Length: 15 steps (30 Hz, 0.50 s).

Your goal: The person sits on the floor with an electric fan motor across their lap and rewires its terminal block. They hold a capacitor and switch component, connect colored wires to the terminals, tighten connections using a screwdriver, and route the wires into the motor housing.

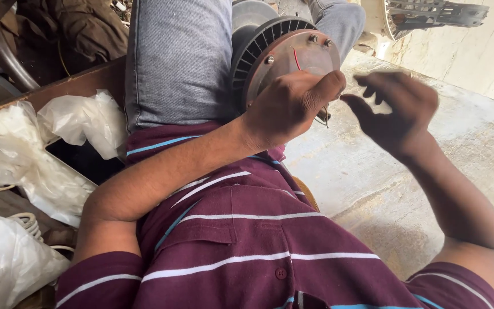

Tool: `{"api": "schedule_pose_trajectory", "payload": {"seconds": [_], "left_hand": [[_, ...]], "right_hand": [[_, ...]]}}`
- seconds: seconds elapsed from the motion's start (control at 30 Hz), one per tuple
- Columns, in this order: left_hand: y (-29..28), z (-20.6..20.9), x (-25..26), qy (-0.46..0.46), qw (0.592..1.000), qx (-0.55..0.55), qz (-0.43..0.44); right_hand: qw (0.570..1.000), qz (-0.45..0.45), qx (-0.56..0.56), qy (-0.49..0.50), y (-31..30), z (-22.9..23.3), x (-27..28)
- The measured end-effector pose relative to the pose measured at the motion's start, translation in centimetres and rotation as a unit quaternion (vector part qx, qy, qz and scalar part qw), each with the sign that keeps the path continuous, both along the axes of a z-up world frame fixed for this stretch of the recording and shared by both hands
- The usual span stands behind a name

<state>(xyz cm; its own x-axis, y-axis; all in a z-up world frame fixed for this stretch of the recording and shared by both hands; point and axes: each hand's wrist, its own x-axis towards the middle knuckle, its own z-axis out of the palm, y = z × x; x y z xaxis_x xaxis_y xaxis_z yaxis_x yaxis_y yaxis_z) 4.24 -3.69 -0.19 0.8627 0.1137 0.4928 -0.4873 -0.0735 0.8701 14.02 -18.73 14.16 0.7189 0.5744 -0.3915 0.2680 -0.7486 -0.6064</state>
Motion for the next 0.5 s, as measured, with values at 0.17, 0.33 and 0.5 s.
{"api": "schedule_pose_trajectory", "payload": {"seconds": [0.17, 0.33, 0.5], "left_hand": [[0.5, 0.6, 0.1, -0.016, 1.0, -0.007, 0.007], [0.4, 0.4, 0.0, 0.012, 0.999, 0.005, -0.034], [0.8, 1.8, 0.3, 0.018, 0.999, -0.01, -0.034]], "right_hand": [[0.888, 0.311, -0.005, -0.339, -1.5, -2.0, 0.1], [0.947, 0.232, 0.009, -0.223, -2.0, -2.0, -0.8], [0.995, 0.071, 0.001, -0.072, -3.3, -1.1, -1.5]]}}
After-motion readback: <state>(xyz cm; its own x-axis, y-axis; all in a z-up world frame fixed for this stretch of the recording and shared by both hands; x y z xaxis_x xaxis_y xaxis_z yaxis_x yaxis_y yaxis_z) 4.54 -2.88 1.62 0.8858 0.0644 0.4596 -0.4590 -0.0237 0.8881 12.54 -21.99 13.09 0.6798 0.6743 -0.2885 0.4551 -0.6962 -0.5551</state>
